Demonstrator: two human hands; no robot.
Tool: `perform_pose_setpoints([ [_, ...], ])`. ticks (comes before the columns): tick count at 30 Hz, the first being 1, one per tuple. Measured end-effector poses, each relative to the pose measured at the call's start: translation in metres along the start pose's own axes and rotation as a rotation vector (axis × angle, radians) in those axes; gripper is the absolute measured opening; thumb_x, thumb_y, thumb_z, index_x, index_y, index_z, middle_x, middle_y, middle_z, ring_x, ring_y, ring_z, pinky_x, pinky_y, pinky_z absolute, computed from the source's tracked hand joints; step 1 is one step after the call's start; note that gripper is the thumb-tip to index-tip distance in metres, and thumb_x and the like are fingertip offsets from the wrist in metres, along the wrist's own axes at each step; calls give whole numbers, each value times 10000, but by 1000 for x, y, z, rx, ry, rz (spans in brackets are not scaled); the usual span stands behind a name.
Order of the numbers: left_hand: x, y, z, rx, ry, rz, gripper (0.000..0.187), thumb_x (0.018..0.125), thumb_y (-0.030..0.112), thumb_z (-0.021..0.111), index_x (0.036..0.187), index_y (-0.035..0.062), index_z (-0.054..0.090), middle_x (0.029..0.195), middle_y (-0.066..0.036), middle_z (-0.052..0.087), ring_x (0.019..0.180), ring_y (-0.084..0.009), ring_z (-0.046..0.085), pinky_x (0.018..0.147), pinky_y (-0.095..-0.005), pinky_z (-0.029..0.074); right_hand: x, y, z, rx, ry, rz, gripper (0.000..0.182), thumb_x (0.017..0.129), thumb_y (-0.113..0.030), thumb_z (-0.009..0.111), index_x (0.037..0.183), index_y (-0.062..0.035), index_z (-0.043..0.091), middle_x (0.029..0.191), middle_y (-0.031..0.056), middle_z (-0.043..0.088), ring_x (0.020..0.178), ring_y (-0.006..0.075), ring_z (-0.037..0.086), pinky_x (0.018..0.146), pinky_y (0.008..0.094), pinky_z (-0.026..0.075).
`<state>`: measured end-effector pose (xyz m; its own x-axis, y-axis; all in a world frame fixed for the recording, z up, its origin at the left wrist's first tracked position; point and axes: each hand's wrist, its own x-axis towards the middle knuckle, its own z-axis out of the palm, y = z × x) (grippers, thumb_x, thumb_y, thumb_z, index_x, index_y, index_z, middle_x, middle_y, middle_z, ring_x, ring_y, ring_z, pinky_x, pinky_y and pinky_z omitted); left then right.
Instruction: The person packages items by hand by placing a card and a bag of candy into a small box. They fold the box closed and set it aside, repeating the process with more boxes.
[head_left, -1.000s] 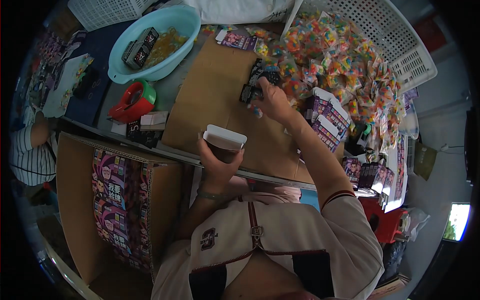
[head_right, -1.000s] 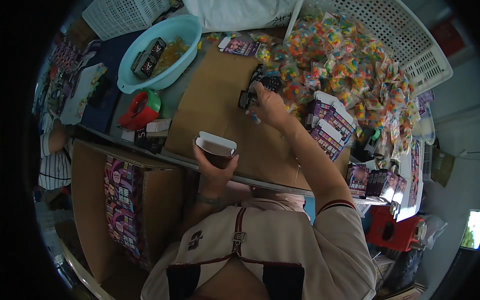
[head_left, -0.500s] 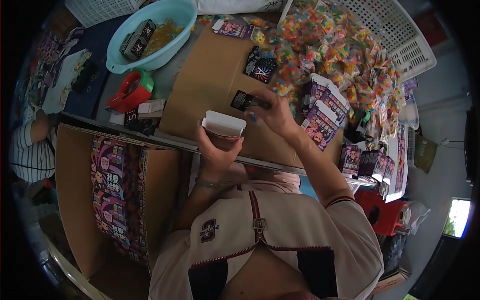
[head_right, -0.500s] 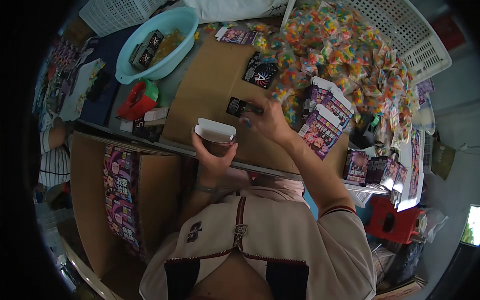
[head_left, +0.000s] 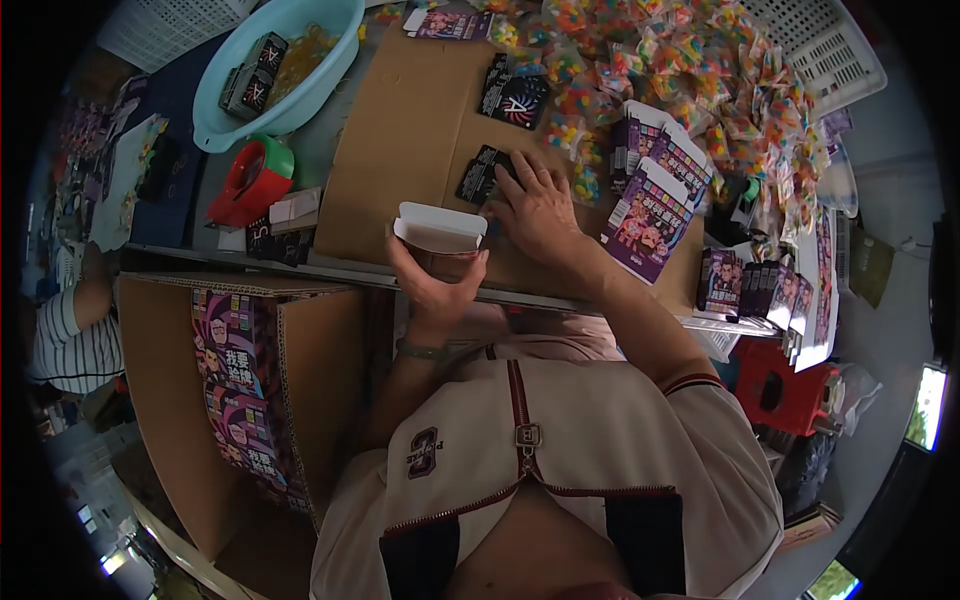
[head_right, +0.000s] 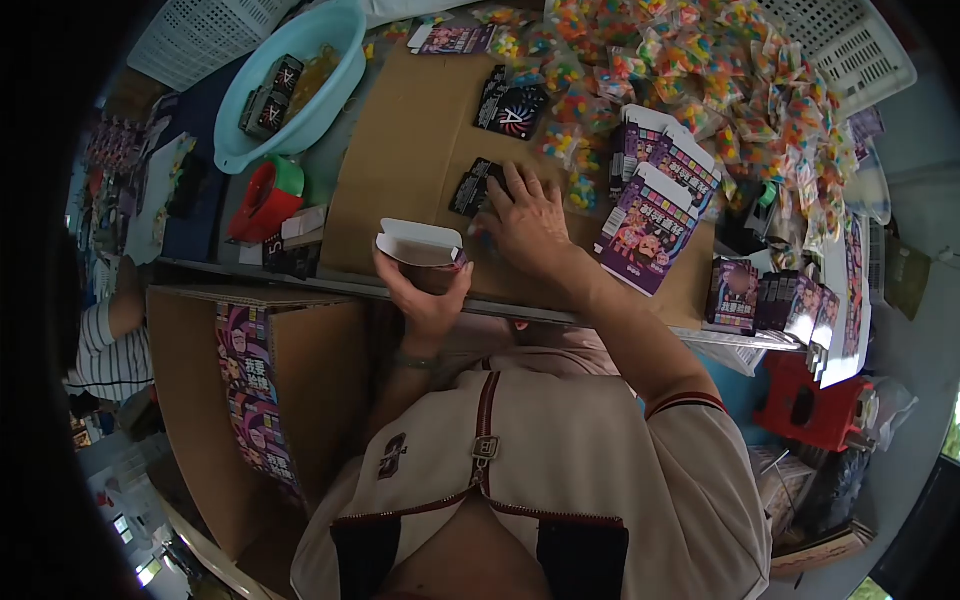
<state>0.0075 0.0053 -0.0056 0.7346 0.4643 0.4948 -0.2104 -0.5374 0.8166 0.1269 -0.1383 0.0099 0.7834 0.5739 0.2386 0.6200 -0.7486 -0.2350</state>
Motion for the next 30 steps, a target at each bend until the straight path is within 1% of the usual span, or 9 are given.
perform_pose_setpoints([
  [10, 1, 0, 0, 11, -2, 30, 1103, 627, 163, 860, 1433, -55, 140, 1327, -247, 373, 1188, -335, 457, 993, -442, 401, 36, -1, -40, 135, -262, 284, 779, 564, -470, 814, 1144, -12, 568, 1163, 167, 533, 1175, 310, 478, 952, 439, 386],
  [16, -2, 0, -1, 21, 33, 13, 1094, 620, 167, 870, 1421, -61, 160, 1255, -234, 452, 1115, -320, 517, 953, -433, 433, -12, -25, -8, 550, 54, 100, 451, 665, -207, 805, 997, 15, 595, 860, 190, 660, 800, 350, 662, 709, 426, 520],
  [19, 0, 0, -2, 29, 47, 25, 1105, 608, 175, 881, 1417, -64, 167, 1239, -230, 474, 1087, -320, 540, 933, -432, 448, -10, -25, -30, 850, 164, 200, 314, 764, -53, 730, 1021, 34, 572, 845, 170, 688, 722, 249, 686, 612, 341, 531],
  [21, 5, 6, 0, -60, 54, 4, 984, 597, 228, 886, 1320, -61, 285, 1146, -226, 505, 1025, -347, 562, 858, -444, 476, 5, -18, -64, 1512, 197, 401, 231, 828, 6, 668, 1040, 34, 580, 857, 122, 699, 713, 133, 674, 574, 250, 510],
  [22, 8, 10, 0, -59, 64, 1, 984, 597, 228, 886, 1320, -61, 285, 1146, -226, 505, 1025, -347, 562, 858, -444, 476, 11, -22, -92, 1536, 145, 272, 150, 856, 37, 635, 1004, 25, 613, 835, 59, 691, 702, 68, 649, 549, 207, 486],
  [25, 12, 15, 1, 103, 109, 69, 910, 597, 234, 882, 1266, -57, 338, 1086, -220, 521, 955, -359, 579, 797, -437, 491, 25, -29, -138, 1196, -269, 87, 170, 819, 29, 672, 980, 16, 618, 847, 66, 682, 713, 142, 678, 600, 248, 522],
  [26, 11, 14, 1, 97, 91, 57, 917, 596, 239, 880, 1274, -62, 341, 1086, -222, 517, 945, -370, 576, 789, -437, 491, 33, -32, -143, 1189, -269, 84, 170, 819, 29, 672, 980, 16, 618, 847, 66, 682, 713, 142, 678, 600, 248, 522],
  [28, 11, 13, 1, 91, 79, 46, 924, 595, 244, 878, 1283, -66, 344, 1087, -223, 512, 935, -380, 573, 780, -436, 490, 56, -40, -145, 449, -108, -458, 221, 772, -7, 675, 990, -5, 637, 844, 105, 682, 664, 233, 676, 591, 326, 525],
  [30, 11, 11, 2, 81, 44, 23, 959, 598, 251, 875, 1314, -72, 325, 1114, -227, 506, 954, -395, 574, 786, -449, 490, 75, -50, -148, 297, -190, -554, 223, 756, -41, 670, 976, -23, 642, 828, 116, 665, 670, 280, 658, 601, 370, 518],
])
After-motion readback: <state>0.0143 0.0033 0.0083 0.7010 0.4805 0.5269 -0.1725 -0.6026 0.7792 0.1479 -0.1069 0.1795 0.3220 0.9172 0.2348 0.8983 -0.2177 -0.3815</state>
